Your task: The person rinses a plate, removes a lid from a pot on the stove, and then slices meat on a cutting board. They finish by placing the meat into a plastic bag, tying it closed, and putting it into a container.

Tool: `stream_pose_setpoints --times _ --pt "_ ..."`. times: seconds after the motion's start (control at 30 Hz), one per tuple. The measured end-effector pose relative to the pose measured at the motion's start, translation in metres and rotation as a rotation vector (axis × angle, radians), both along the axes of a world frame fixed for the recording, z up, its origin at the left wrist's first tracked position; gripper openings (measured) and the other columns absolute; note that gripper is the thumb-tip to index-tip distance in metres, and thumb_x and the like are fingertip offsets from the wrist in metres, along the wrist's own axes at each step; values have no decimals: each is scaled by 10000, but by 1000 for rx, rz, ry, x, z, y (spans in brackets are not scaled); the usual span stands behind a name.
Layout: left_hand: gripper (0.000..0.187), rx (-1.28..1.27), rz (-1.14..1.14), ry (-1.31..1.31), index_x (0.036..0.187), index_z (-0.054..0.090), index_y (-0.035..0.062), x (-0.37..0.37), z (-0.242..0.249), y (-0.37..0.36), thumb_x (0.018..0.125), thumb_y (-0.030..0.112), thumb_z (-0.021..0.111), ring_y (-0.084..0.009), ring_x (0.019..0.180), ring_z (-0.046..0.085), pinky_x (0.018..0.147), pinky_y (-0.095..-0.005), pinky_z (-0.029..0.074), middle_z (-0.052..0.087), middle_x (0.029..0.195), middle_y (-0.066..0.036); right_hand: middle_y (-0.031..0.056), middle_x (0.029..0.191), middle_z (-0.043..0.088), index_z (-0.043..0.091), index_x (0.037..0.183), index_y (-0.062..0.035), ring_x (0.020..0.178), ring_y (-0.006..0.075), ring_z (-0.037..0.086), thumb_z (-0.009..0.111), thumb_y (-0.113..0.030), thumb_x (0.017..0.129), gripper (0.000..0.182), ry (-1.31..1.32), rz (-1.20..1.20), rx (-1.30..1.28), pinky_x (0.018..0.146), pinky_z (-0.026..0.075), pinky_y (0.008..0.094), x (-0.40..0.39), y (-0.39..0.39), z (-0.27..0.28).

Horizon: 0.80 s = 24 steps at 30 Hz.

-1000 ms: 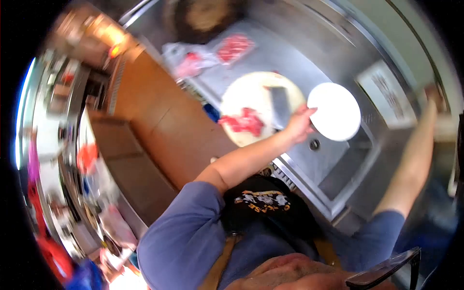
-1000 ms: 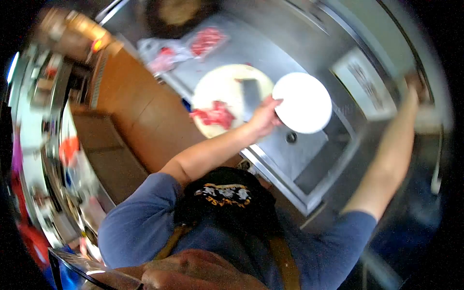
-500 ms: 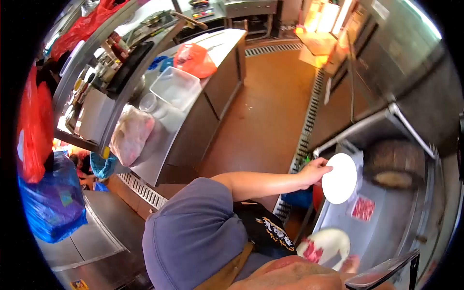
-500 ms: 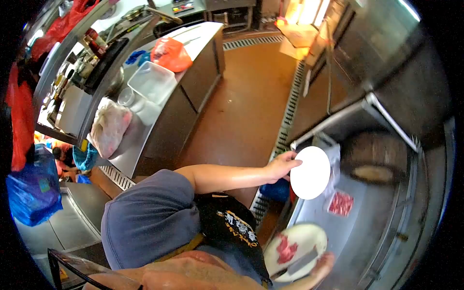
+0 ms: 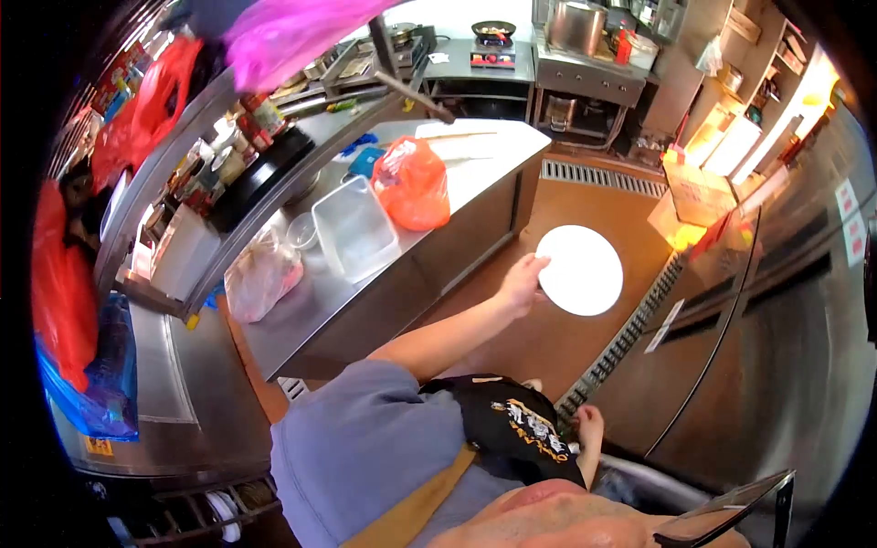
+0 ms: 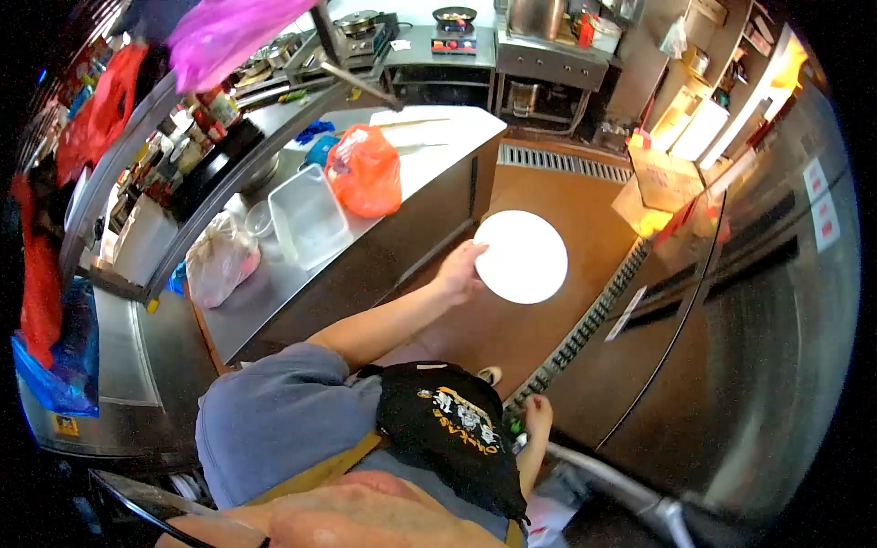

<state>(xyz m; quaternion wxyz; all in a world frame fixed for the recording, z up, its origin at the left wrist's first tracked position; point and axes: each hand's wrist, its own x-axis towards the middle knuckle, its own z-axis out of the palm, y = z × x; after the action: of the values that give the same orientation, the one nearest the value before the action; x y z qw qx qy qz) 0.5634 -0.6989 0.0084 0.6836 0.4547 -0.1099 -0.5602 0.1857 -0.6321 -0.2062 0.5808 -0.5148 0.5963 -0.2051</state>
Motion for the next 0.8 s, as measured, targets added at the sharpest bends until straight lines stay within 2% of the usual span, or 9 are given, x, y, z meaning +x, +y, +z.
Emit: stream_pose_setpoints --times 0.03,0.1,0.17,0.27,0.4,0.43,0.53,0.57,0.8 --pt "327 -18 22 -11 1216 519 96 16 -4 -24 979 319 548 -185 912 675 689 -361 568 661 1064 -59 37 759 628 612 1005 -62 632 124 590 586 -174 979 119 223 177 -198 532 463 273 5 -62 -9" --pt "343 49 138 -47 1234 501 96 37 16 -62 987 332 521 -200 928 672 704 -372 566 653 1088 -72 39 819 627 615 1051 8 700 141 591 606 -172 959 203 -72 107 -233 616 474 299 36 -174 4" --pt "344 83 224 -89 1239 496 94 61 27 -105 993 334 497 -209 950 667 735 -376 560 653 1102 -75 22 850 629 592 1144 -10 720 93 580 574 -134 981 206 -191 108 -153 605 448 238 86 -258 88" --pt "335 -18 309 -80 1251 487 93 104 7 -175 1003 316 462 -232 1027 657 807 -424 556 644 1154 -97 20 888 634 584 1167 -20 714 76 566 564 -136 996 208 -145 177 -223 613 448 211 137 -365 137" --pt "358 -3 486 -108 1265 489 88 157 -4 -261 994 322 483 -249 1057 657 851 -462 557 638 1191 -107 15 830 629 591 1106 -36 661 84 556 569 -158 999 163 -185 242 -317 575 443 220 149 -484 41" --pt "330 -59 517 -62 1216 511 105 170 -2 -281 973 318 579 -181 976 669 661 -345 574 649 1117 -59 26 792 621 589 1052 -39 637 94 555 566 -164 1002 136 -198 239 -275 551 439 231 143 -504 3" --pt "302 -46 602 -43 1186 514 110 210 -1 -338 971 311 580 -188 980 663 675 -353 574 646 1108 -57 47 592 532 558 860 -50 485 182 508 606 -228 949 204 -28 228 -25 450 423 329 103 -517 -74" --pt "294 -32 649 -61 1165 511 111 224 0 -358 965 313 584 -200 945 663 672 -368 571 641 1081 -53 71 674 576 573 863 -47 592 211 581 622 -245 926 214 118 274 199 509 461 360 71 -524 -132" --pt "348 -24 819 -18 1192 501 104 322 -13 -482 955 343 588 -198 862 669 659 -389 565 640 1030 -54 56 747 597 585 910 -81 652 198 595 615 -265 937 189 288 230 549 545 482 353 119 -639 -119"
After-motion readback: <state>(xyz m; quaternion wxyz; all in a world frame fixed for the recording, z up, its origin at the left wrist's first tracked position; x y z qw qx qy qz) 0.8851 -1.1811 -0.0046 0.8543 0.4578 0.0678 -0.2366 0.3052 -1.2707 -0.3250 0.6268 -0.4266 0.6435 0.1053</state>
